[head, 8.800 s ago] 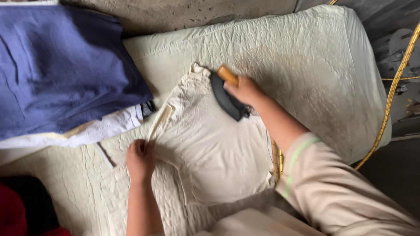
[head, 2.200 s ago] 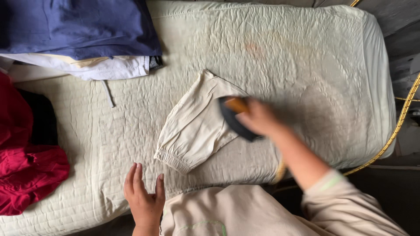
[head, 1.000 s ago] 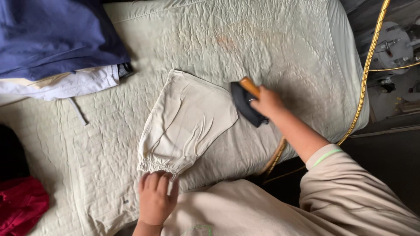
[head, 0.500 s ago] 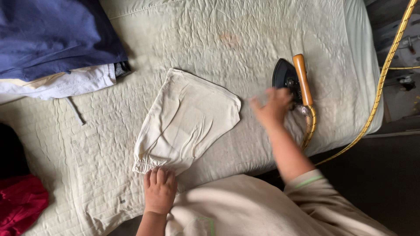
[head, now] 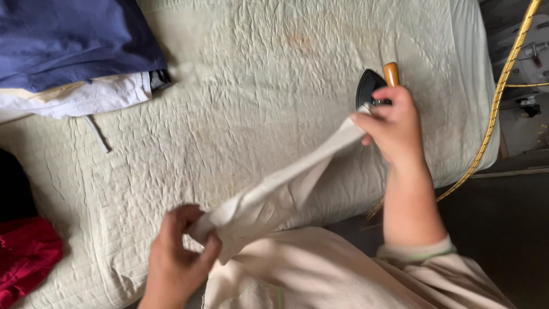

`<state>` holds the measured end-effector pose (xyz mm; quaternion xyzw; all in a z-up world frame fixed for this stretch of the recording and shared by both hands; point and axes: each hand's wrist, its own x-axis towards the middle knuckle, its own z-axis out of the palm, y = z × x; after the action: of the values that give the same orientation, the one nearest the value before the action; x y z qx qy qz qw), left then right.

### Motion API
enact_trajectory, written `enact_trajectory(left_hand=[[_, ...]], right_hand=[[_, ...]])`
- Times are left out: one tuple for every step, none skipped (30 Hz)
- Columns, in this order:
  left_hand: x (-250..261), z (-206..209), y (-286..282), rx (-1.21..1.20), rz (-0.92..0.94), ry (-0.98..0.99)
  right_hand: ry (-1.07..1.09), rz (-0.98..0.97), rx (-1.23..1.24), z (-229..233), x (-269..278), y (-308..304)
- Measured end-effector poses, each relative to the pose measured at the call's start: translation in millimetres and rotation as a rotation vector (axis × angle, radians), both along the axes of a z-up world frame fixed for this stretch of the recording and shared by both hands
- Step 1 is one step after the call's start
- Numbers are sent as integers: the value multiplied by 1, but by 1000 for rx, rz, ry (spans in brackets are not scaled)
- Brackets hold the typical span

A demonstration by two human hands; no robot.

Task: The person irons and folds various items of clothing, including tan shorts, blue shorts, white garments, and red shorts, on a padded surface using a handheld iron.

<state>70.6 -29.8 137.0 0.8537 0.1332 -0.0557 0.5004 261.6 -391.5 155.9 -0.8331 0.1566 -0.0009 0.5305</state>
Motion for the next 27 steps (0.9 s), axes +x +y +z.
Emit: enact_trajectory(left_hand=[[12, -10, 5, 2, 0, -10], [22, -19, 11, -57, 4, 38], [32, -29, 16, -116, 8, 86], [44, -32, 15, -115, 2, 84], [57, -35, 14, -22, 55, 159], [70, -38, 14, 73, 119, 229], [77, -69, 6, 75, 122, 224], [83, -100, -2, 374, 157, -71], [90, -132, -9, 668, 185, -371], [89, -135, -24, 670, 186, -367], [89, -138, -41, 679, 82, -255], [89, -141, -58, 684, -26, -144], [86, -154, -54, 683, -28, -141], [83, -167, -51, 707, -101, -79], [80, -179, -48, 730, -175, -18], [79, -189, -46, 731, -173, -23], [78, -198, -44, 722, -175, 9], [74, -207, -42, 711, -181, 48], [69, -198, -36, 712, -182, 50], [65, -190, -31, 699, -100, -25], [60, -183, -25, 684, -18, -99], [50, -177, -15, 687, -10, -95], [40, -172, -6, 642, 7, -34], [27, -166, 2, 592, 12, 30], [12, -166, 5, 589, 7, 38], [-1, -167, 9, 555, 81, -34], [-15, -167, 14, 520, 154, -105]], right_hand=[[-10, 0, 2, 1, 17, 13], [25, 30, -67, 2, 32, 26], [60, 59, -135, 2, 47, 38], [58, 52, -134, -9, 57, 48], [104, 82, -176, -21, 68, 58], [145, 119, -216, -32, 83, 71], [140, 121, -213, -55, 80, 72], [37, 168, -368, -77, 79, 75], [-69, 215, -520, -101, 78, 79], [-67, 219, -519, -119, 60, 86], [-268, 336, -703, -137, 41, 92], [-473, 449, -884, -154, 22, 96], [-469, 449, -884, -168, 15, 86], [-262, 555, -875, -182, 8, 75], [-53, 656, -858, -195, 0, 63], [-58, 654, -859, -193, 5, 59], [-17, 631, -927, -191, 11, 55], [31, 610, -992, -189, 13, 50], [33, 610, -991, -177, 25, 26], [-39, 375, -1089, -166, 39, 2], [-112, 134, -1175, -155, 52, -22], [-116, 143, -1173, -147, 68, -52], [-84, 17, -1163, -140, 83, -82], [-41, -114, -1155, -132, 91, -116], [-32, -110, -1159, -133, 94, -128], [61, -61, -1044, -133, 100, -138], [152, -12, -927, -133, 106, -146]])
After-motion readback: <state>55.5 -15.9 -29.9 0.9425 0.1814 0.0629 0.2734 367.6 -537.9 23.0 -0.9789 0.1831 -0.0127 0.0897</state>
